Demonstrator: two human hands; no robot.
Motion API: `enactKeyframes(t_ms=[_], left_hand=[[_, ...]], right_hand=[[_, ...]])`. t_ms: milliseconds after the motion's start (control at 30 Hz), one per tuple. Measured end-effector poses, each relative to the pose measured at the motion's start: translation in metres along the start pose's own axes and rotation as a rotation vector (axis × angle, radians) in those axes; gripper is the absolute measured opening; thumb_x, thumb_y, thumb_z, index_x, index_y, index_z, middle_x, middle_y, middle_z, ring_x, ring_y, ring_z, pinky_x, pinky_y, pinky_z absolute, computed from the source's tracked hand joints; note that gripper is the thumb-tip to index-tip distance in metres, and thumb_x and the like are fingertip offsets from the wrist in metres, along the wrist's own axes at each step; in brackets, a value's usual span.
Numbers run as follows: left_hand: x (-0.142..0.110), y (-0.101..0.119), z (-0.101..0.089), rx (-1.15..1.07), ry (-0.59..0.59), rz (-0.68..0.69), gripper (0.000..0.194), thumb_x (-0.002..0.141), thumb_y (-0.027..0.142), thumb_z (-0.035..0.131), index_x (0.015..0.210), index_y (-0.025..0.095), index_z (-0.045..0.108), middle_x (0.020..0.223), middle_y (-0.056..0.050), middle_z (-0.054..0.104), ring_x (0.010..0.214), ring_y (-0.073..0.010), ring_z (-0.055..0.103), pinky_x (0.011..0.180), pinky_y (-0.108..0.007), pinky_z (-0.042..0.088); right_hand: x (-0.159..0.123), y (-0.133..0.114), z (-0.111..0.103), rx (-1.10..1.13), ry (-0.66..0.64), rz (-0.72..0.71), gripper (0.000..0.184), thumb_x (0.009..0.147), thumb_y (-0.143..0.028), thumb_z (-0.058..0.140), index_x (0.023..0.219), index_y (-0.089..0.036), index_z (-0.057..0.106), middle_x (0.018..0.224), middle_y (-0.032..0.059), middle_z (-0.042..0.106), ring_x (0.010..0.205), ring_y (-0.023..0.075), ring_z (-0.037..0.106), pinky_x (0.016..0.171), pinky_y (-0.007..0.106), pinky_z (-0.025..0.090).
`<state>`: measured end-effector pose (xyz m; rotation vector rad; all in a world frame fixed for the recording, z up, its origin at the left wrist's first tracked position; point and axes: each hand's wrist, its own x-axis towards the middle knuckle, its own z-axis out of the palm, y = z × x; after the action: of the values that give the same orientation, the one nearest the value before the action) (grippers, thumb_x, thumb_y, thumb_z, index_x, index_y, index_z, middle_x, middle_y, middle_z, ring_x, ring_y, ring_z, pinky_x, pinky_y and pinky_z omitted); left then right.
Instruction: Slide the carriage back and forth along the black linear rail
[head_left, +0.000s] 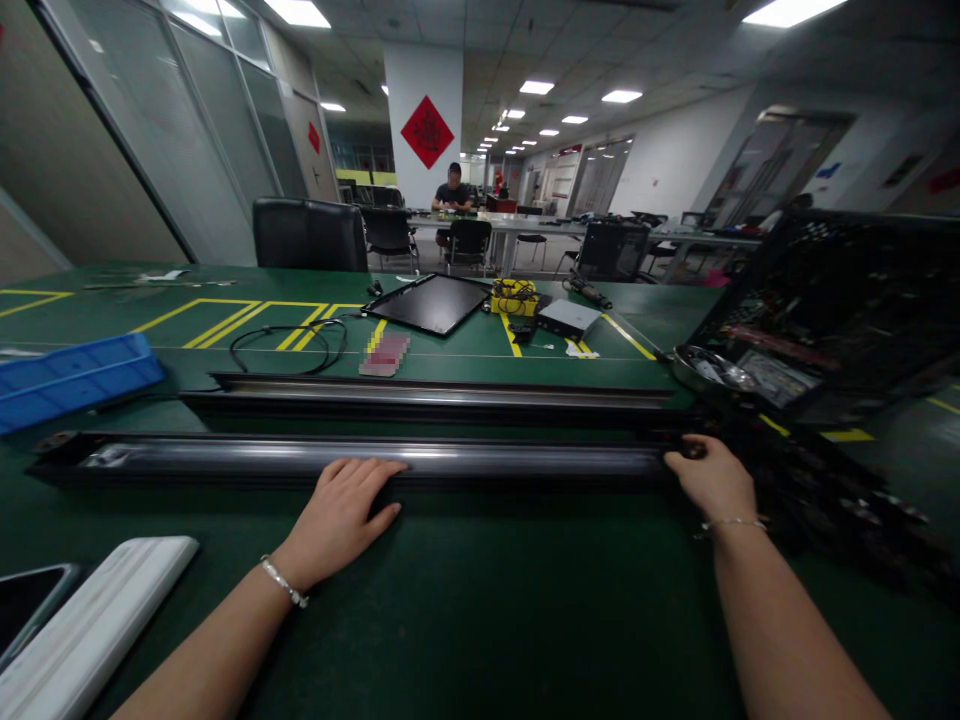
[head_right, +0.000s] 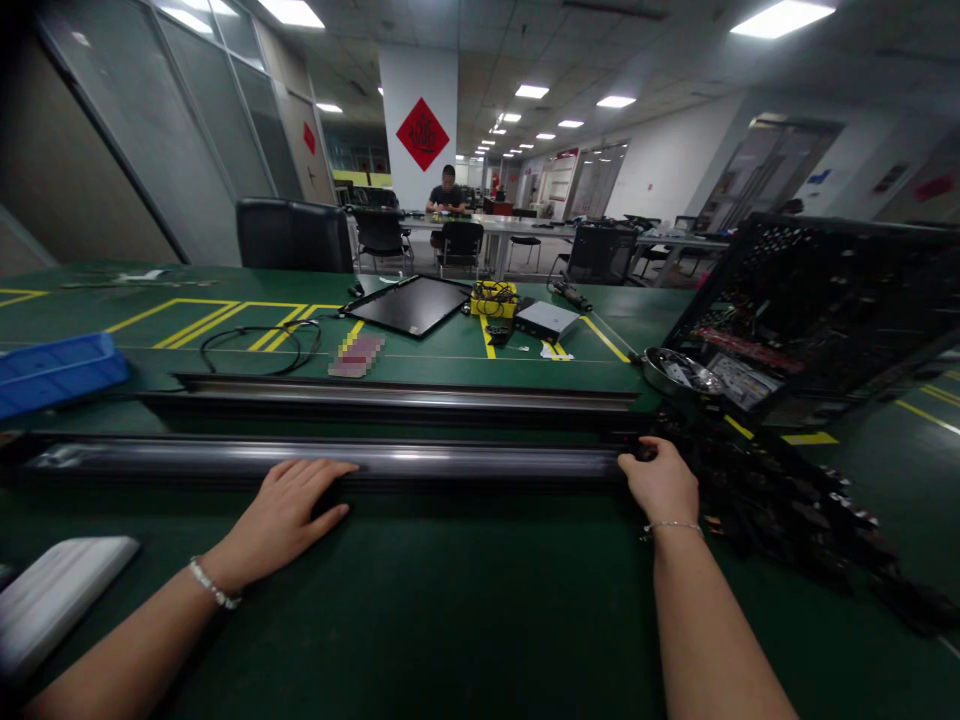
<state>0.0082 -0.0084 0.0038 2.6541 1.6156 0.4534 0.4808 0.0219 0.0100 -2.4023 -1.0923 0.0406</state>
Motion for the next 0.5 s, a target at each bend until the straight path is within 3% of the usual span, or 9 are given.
enactKeyframes(t_ms=[500], left_hand=[[0.0,0.001,0.0,-0.009,0.01,-0.004,0.038,0.084,0.036,0.049,0.121,0.027,0.05,0.112,-0.004,0.062,0.101,-0.0211,0.053,0.093,-0.04,0.032]], right_hand=[[-0.001,0.001,-0.01,0.025,0.011,0.097,0.045,0.064,-0.039,0.055,0.103,-0.018,0.062,0.097,0.012,0.063,0.085,0.0249,0.056,0.076,0.034,0.042]])
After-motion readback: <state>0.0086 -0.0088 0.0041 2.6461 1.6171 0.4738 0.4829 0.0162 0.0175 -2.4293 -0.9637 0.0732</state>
